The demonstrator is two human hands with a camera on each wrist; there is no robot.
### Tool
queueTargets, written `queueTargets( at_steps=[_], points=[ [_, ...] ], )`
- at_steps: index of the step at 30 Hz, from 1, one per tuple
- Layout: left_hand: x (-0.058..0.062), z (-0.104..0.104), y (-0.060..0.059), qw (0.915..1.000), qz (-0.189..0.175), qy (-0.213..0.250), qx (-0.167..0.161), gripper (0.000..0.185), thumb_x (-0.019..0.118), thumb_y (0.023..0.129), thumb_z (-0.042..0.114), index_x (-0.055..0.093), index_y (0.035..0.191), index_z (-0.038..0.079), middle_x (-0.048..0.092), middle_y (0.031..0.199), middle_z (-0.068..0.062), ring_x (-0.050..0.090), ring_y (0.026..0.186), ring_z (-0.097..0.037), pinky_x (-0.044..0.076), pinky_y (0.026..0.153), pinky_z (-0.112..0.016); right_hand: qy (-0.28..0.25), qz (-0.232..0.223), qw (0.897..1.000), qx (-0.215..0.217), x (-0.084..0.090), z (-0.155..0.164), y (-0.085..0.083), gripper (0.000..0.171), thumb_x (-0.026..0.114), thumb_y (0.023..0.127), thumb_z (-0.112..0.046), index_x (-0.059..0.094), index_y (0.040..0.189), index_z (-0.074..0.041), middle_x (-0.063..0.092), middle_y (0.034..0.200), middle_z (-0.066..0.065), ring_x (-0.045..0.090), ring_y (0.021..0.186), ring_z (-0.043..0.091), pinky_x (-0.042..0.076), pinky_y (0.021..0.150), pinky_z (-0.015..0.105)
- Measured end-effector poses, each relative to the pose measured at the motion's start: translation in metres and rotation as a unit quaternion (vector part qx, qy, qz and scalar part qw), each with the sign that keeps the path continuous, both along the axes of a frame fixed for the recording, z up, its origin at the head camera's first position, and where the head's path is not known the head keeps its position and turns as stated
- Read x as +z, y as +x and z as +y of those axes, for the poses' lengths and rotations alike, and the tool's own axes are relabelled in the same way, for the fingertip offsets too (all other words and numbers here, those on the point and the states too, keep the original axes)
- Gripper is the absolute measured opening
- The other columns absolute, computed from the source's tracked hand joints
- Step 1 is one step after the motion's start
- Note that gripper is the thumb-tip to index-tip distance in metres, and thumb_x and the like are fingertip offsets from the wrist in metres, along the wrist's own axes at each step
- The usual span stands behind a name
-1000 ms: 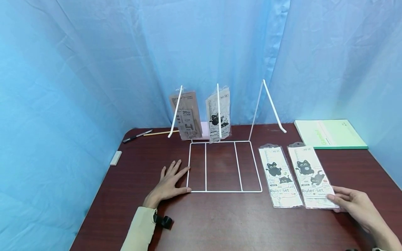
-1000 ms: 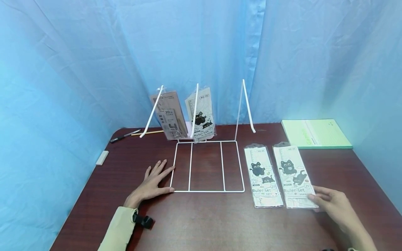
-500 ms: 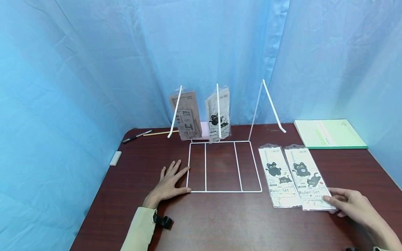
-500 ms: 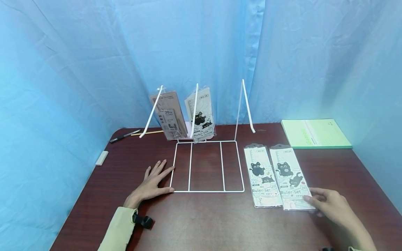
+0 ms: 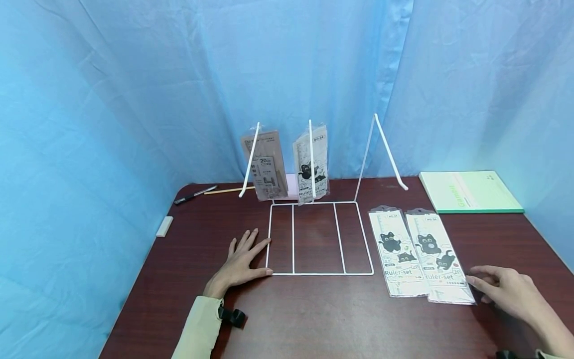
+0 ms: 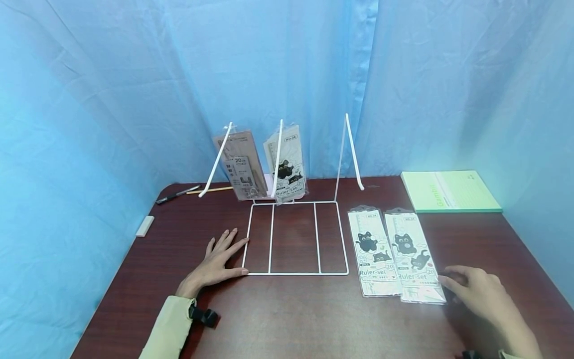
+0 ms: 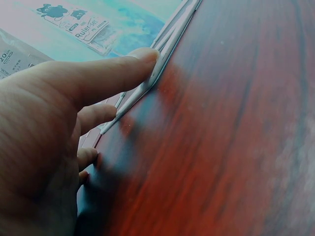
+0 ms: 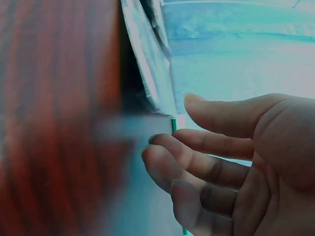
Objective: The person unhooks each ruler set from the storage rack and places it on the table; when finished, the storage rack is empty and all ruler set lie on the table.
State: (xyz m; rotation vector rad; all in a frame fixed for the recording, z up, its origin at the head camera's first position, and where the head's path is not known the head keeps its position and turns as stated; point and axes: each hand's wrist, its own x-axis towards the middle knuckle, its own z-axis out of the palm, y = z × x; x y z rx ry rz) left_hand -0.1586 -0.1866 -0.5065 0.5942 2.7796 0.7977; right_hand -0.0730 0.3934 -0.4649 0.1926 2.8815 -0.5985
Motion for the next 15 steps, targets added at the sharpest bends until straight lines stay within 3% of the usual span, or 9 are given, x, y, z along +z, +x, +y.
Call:
queueTargets(
  at_steps=[3, 9, 15],
  points=[
    [0.002, 0.0, -0.001, 0.9999, -0.009, -0.009, -0.001, 0.083, 0.073, 0.086, 0.051, 0.037, 0.157, 0.024, 0.011, 0.17, -0.015, 0.003, 0.158, -0.04, -0.001, 0.12, -0.071, 0.017, 0.044, 0.999, -0.008, 0.005, -0.002, -0.004, 0.047, 0.063, 0.099, -0.029, 0.063, 0.118, 0.014, 0.074, 0.072, 0.005, 0.064, 0.058, 0.013, 0.048, 0.065, 0.051],
    [0.001, -0.001, -0.001, 0.9999, -0.006, -0.009, -0.001, 0.083, 0.072, 0.086, 0.053, 0.037, 0.157, 0.025, 0.012, 0.17, -0.016, 0.003, 0.158, -0.041, -0.001, 0.12, -0.071, 0.017, 0.142, 0.989, -0.019, 0.014, -0.013, -0.011, 0.033, 0.069, 0.095, -0.025, 0.07, 0.107, 0.006, 0.073, 0.073, 0.009, 0.058, 0.06, 0.009, 0.042, 0.056, 0.036],
    [0.0, 0.0, 0.0, 1.0, -0.003, -0.007, 0.003, 0.084, 0.073, 0.086, 0.051, 0.037, 0.156, 0.024, 0.014, 0.17, -0.016, 0.004, 0.158, -0.041, 0.0, 0.12, -0.07, -0.025, 0.179, 0.983, -0.027, 0.022, -0.034, -0.019, 0.028, 0.07, 0.094, -0.027, 0.073, 0.109, -0.003, 0.076, 0.081, 0.011, 0.051, 0.06, -0.014, 0.04, 0.059, 0.025]
  ],
)
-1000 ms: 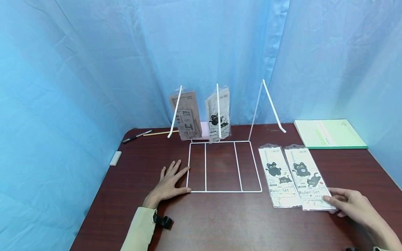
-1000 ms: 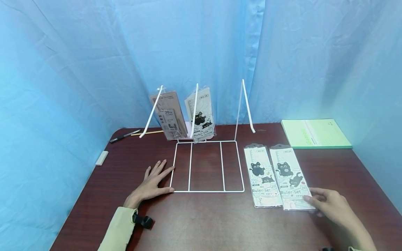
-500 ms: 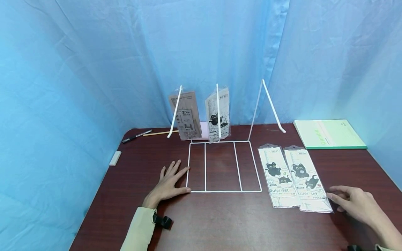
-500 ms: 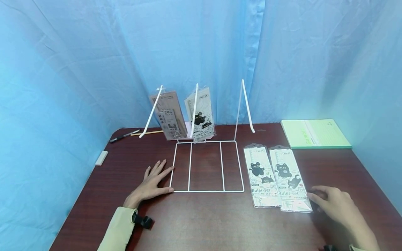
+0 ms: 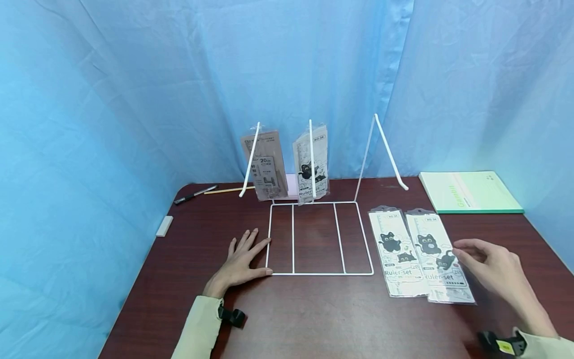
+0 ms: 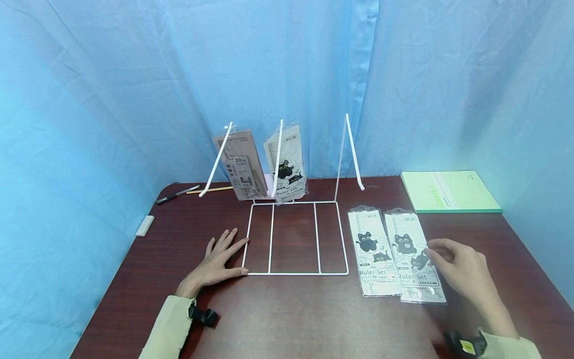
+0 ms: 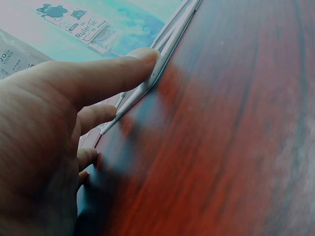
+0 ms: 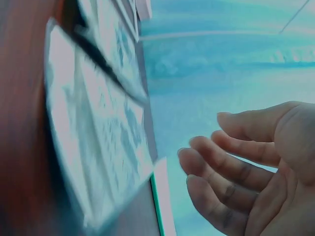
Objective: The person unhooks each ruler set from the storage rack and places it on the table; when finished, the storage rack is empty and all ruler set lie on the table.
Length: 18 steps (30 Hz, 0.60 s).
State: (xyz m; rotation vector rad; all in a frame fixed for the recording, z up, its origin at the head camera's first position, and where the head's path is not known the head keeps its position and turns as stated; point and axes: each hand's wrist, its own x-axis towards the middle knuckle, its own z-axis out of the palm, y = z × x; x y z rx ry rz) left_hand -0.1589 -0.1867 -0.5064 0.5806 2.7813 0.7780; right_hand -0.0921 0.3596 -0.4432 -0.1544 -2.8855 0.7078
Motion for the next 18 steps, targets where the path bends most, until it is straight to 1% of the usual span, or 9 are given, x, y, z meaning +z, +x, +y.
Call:
queueTargets(
  at_steps=[3, 5, 8, 12, 18],
  points=[
    [0.001, 0.0, 0.0, 1.0, -0.008, -0.003, 0.0, 0.084, 0.072, 0.086, 0.051, 0.035, 0.157, 0.025, 0.011, 0.17, -0.015, 0.003, 0.158, -0.04, -0.002, 0.12, -0.07, -0.029, 0.004, 0.999, 0.017, 0.004, -0.012, -0.004, 0.03, 0.068, 0.096, -0.029, 0.072, 0.113, -0.005, 0.077, 0.089, 0.014, 0.05, 0.064, -0.02, 0.04, 0.057, 0.02],
    [0.002, 0.001, 0.0, 0.9999, -0.016, -0.006, 0.0, 0.085, 0.072, 0.087, 0.052, 0.034, 0.158, 0.026, 0.009, 0.171, -0.013, 0.001, 0.159, -0.038, -0.003, 0.121, -0.069, -0.045, 0.004, 0.998, 0.033, 0.006, -0.019, -0.006, 0.031, 0.067, 0.096, -0.029, 0.071, 0.115, -0.005, 0.077, 0.093, 0.016, 0.051, 0.067, -0.022, 0.042, 0.055, 0.019],
    [0.002, 0.001, 0.0, 0.9999, -0.016, -0.004, 0.0, 0.085, 0.073, 0.086, 0.051, 0.035, 0.158, 0.025, 0.01, 0.17, -0.014, 0.002, 0.158, -0.039, -0.002, 0.121, -0.069, -0.063, 0.011, 0.996, 0.058, 0.009, -0.03, -0.011, 0.028, 0.068, 0.096, -0.027, 0.071, 0.115, -0.006, 0.077, 0.096, 0.017, 0.052, 0.07, -0.021, 0.044, 0.055, 0.02],
    [0.002, 0.001, -0.001, 0.9999, -0.014, -0.006, 0.001, 0.084, 0.073, 0.086, 0.051, 0.035, 0.157, 0.026, 0.011, 0.17, -0.014, 0.002, 0.158, -0.039, -0.002, 0.121, -0.069, -0.082, 0.019, 0.993, 0.08, 0.012, -0.045, -0.018, 0.026, 0.069, 0.095, -0.025, 0.072, 0.113, -0.007, 0.077, 0.1, 0.017, 0.051, 0.076, -0.023, 0.046, 0.057, 0.019],
    [0.002, 0.0, 0.0, 0.9999, -0.012, -0.003, 0.001, 0.084, 0.072, 0.087, 0.051, 0.035, 0.157, 0.025, 0.01, 0.17, -0.015, 0.002, 0.158, -0.04, -0.003, 0.12, -0.07, -0.105, 0.012, 0.988, 0.111, 0.017, -0.066, -0.029, 0.031, 0.069, 0.096, -0.026, 0.07, 0.119, -0.007, 0.075, 0.108, 0.017, 0.053, 0.082, -0.023, 0.05, 0.065, 0.017]
  ],
)
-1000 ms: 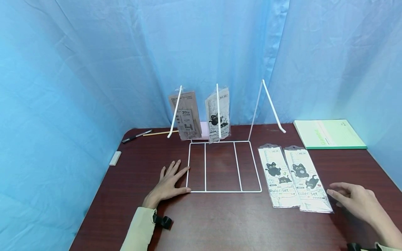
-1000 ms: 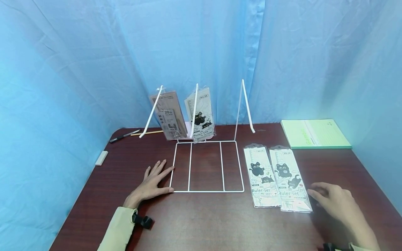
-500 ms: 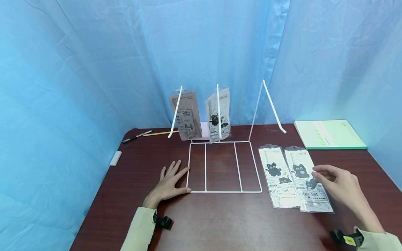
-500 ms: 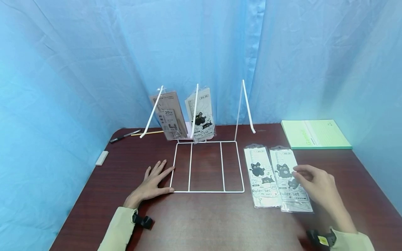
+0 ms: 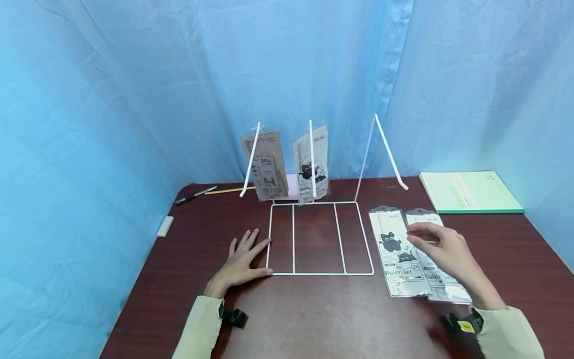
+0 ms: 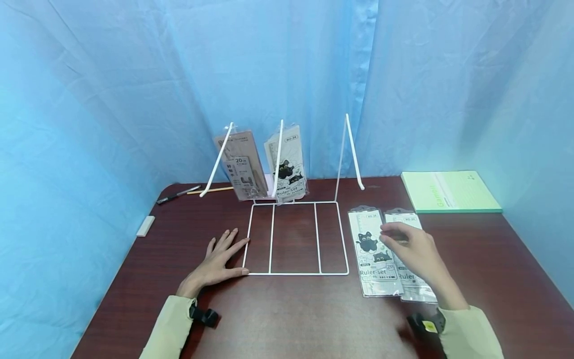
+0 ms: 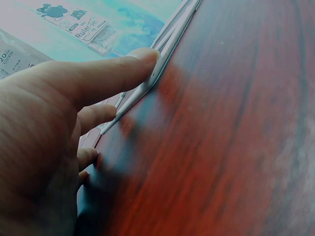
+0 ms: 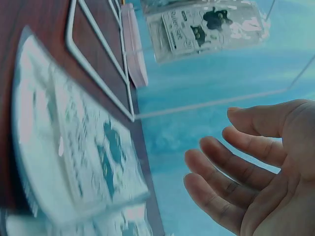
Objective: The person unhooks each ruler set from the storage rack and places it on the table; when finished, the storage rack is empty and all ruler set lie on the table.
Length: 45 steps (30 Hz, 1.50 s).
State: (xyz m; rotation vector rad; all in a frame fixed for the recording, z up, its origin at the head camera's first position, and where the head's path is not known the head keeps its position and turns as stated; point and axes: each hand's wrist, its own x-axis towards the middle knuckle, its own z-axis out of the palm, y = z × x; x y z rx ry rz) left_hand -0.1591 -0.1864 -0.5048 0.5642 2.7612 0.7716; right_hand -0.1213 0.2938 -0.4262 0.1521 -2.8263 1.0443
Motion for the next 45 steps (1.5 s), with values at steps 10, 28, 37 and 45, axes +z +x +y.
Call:
queueTargets(
  at_steps=[10, 28, 37, 45],
  points=[
    [0.0, 0.0, 0.001, 1.0, -0.004, -0.001, 0.001, 0.084, 0.073, 0.086, 0.052, 0.036, 0.157, 0.026, 0.011, 0.17, -0.015, 0.002, 0.159, -0.039, -0.002, 0.121, -0.069, -0.071, -0.006, 0.996, 0.044, 0.002, -0.033, -0.023, 0.036, 0.068, 0.097, -0.022, 0.064, 0.126, -0.002, 0.07, 0.119, 0.023, 0.053, 0.091, -0.023, 0.051, 0.075, 0.01],
    [0.0, 0.0, -0.001, 1.0, 0.0, -0.005, 0.001, 0.083, 0.072, 0.086, 0.053, 0.038, 0.156, 0.024, 0.012, 0.17, -0.016, 0.003, 0.158, -0.04, -0.001, 0.12, -0.071, -0.18, -0.041, 0.981, 0.065, 0.0, -0.09, -0.07, 0.045, 0.066, 0.097, -0.018, 0.054, 0.137, 0.001, 0.062, 0.132, 0.026, 0.066, 0.117, 0.036, 0.049, 0.081, 0.009],
    [0.0, -0.001, 0.0, 0.9999, 0.009, -0.005, 0.0, 0.083, 0.073, 0.086, 0.051, 0.039, 0.156, 0.023, 0.014, 0.169, -0.018, 0.005, 0.157, -0.042, 0.0, 0.119, -0.072, -0.205, -0.064, 0.975, 0.055, -0.005, -0.107, -0.09, 0.047, 0.064, 0.098, -0.016, 0.052, 0.14, -0.001, 0.059, 0.138, 0.026, 0.062, 0.125, 0.041, 0.054, 0.094, 0.031],
    [-0.002, 0.0, 0.0, 0.9998, 0.019, 0.004, -0.002, 0.085, 0.074, 0.084, 0.051, 0.039, 0.156, 0.022, 0.016, 0.168, -0.019, 0.006, 0.157, -0.043, 0.0, 0.119, -0.072, -0.223, -0.065, 0.971, 0.047, -0.016, -0.12, -0.115, 0.047, 0.063, 0.097, -0.011, 0.05, 0.14, 0.003, 0.057, 0.139, 0.028, 0.061, 0.125, 0.043, 0.054, 0.097, 0.031]
  ],
)
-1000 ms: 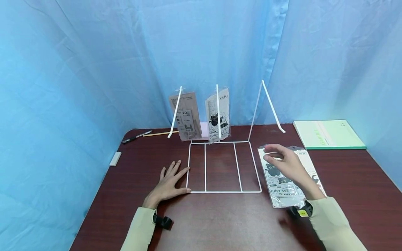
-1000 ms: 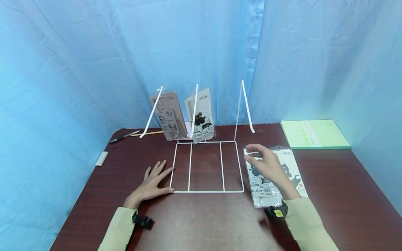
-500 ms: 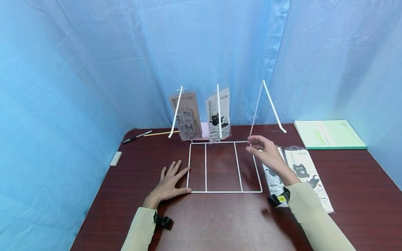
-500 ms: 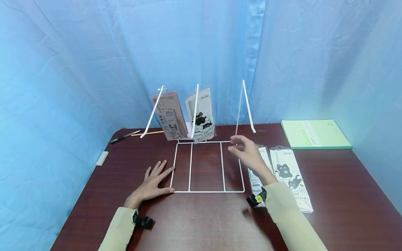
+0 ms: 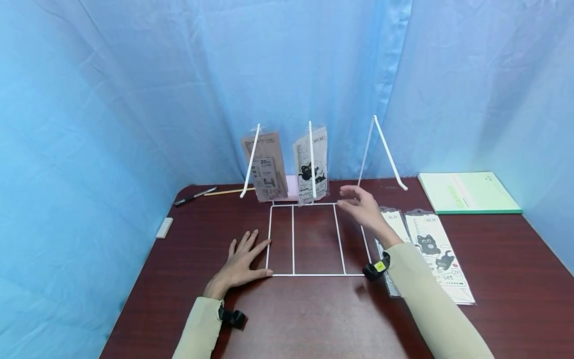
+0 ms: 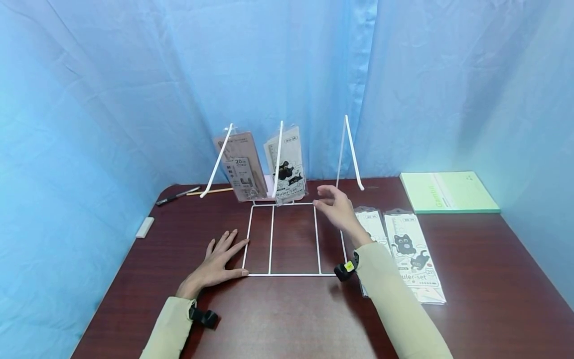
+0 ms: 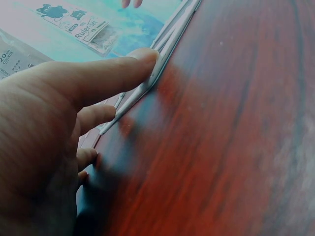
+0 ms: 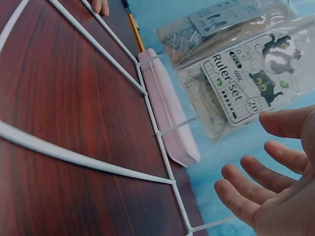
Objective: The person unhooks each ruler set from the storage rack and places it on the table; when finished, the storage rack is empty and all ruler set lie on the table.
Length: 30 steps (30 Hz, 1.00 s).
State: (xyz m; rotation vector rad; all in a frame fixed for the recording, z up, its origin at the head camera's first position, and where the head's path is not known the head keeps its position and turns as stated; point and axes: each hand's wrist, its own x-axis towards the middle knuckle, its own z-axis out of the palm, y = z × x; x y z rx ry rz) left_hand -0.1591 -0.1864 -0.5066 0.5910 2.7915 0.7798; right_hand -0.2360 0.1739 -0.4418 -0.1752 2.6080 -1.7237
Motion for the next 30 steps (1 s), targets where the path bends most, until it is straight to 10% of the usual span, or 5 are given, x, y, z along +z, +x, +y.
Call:
queueTargets(
  at_steps=[7, 30],
  points=[
    [0.0, 0.001, 0.0, 0.9999, -0.012, -0.001, -0.001, 0.083, 0.073, 0.086, 0.051, 0.039, 0.156, 0.023, 0.013, 0.169, -0.018, 0.004, 0.158, -0.041, -0.001, 0.12, -0.072, -0.016, -0.018, 1.0, -0.019, -0.007, -0.007, -0.019, 0.049, 0.063, 0.095, -0.006, 0.048, 0.141, 0.005, 0.054, 0.142, 0.029, 0.059, 0.128, 0.044, 0.05, 0.106, 0.05],
    [0.001, 0.0, -0.001, 0.9999, -0.009, -0.006, 0.003, 0.084, 0.074, 0.085, 0.052, 0.038, 0.156, 0.024, 0.014, 0.169, -0.016, 0.005, 0.158, -0.041, 0.0, 0.12, -0.071, -0.067, -0.027, 0.997, -0.025, -0.023, -0.03, -0.037, 0.051, 0.063, 0.092, 0.0, 0.05, 0.141, 0.006, 0.057, 0.139, 0.029, 0.057, 0.129, 0.042, 0.048, 0.106, 0.04]
  ],
)
